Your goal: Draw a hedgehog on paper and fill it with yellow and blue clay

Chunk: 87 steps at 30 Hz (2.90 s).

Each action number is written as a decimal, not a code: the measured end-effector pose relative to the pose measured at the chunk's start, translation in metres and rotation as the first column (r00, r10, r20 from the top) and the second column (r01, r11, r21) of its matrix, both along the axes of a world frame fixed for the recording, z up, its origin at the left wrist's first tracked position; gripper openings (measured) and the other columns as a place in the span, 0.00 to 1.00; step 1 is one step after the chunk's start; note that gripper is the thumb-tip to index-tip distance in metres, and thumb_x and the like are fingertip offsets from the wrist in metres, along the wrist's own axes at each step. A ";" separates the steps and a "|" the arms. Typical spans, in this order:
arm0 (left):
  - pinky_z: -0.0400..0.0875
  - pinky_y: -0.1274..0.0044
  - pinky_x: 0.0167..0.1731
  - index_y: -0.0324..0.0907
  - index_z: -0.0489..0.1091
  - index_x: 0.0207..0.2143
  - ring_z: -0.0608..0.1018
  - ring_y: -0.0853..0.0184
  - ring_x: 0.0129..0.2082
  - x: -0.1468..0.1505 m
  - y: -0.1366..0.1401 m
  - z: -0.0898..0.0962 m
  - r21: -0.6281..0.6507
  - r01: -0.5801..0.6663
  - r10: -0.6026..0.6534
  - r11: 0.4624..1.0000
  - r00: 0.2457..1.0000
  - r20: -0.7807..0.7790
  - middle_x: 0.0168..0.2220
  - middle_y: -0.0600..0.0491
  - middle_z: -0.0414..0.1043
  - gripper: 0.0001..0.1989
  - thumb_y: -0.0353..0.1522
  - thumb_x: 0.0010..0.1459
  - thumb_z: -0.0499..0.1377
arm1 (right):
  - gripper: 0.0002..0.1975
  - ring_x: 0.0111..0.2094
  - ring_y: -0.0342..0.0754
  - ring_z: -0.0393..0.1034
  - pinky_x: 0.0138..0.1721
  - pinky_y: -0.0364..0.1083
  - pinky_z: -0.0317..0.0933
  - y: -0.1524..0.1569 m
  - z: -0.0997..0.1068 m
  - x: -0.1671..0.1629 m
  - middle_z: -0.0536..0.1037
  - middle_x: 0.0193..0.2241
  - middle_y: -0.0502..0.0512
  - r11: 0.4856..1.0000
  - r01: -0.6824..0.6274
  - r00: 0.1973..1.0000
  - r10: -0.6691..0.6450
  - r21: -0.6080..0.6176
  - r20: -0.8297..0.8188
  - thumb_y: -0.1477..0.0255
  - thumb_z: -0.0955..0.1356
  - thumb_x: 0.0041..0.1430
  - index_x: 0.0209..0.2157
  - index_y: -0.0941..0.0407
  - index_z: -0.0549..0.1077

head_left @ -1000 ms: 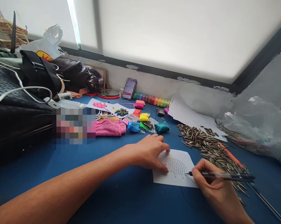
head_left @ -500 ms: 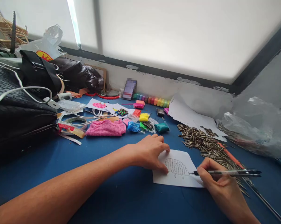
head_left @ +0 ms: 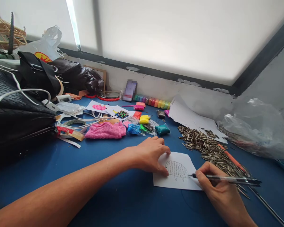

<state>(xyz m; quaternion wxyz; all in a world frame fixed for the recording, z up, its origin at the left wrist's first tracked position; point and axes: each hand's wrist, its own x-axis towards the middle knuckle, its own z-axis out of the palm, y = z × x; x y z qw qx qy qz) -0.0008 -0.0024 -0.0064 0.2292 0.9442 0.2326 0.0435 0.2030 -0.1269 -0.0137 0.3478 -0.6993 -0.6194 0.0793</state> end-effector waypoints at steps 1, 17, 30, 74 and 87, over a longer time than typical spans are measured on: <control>0.62 0.70 0.48 0.45 0.70 0.50 0.67 0.59 0.47 0.000 0.000 0.000 -0.001 0.000 0.000 1.000 1.000 -0.002 0.46 0.48 0.64 0.28 0.50 0.50 0.62 | 0.16 0.15 0.42 0.57 0.15 0.40 0.55 0.000 0.001 -0.001 0.63 0.14 0.46 1.000 -0.001 1.000 0.001 -0.001 0.002 0.60 0.63 0.52 0.16 0.52 0.64; 0.62 0.71 0.46 0.45 0.70 0.49 0.67 0.60 0.47 0.000 -0.001 0.003 -0.002 -0.002 0.002 1.000 1.000 -0.009 0.46 0.48 0.64 0.27 0.49 0.50 0.62 | 0.16 0.16 0.41 0.57 0.15 0.39 0.54 0.000 -0.008 0.008 0.63 0.15 0.46 0.998 -0.046 0.998 0.048 -0.042 0.038 0.61 0.64 0.55 0.18 0.53 0.65; 0.63 0.70 0.47 0.45 0.70 0.50 0.67 0.59 0.47 -0.001 0.000 0.000 0.004 0.001 -0.001 1.000 1.000 0.005 0.46 0.48 0.64 0.28 0.50 0.50 0.62 | 0.16 0.15 0.41 0.56 0.15 0.40 0.55 0.000 -0.001 -0.002 0.62 0.14 0.46 1.000 -0.026 0.999 0.027 -0.015 0.024 0.60 0.62 0.53 0.16 0.53 0.64; 0.62 0.71 0.46 0.46 0.70 0.50 0.67 0.59 0.47 0.000 0.000 -0.002 0.006 -0.001 0.001 1.000 1.000 0.014 0.45 0.49 0.64 0.27 0.49 0.51 0.62 | 0.16 0.14 0.40 0.55 0.14 0.39 0.52 -0.002 -0.004 0.000 0.61 0.13 0.45 0.999 0.000 1.000 0.000 0.043 0.015 0.61 0.63 0.53 0.16 0.52 0.63; 0.62 0.70 0.47 0.45 0.70 0.50 0.67 0.59 0.47 -0.001 -0.001 -0.001 0.007 -0.010 0.009 1.000 1.000 0.009 0.46 0.48 0.64 0.27 0.48 0.50 0.62 | 0.15 0.15 0.40 0.55 0.16 0.40 0.51 -0.002 -0.013 0.007 0.61 0.14 0.45 1.000 0.011 0.999 -0.011 0.008 -0.042 0.62 0.64 0.53 0.17 0.52 0.63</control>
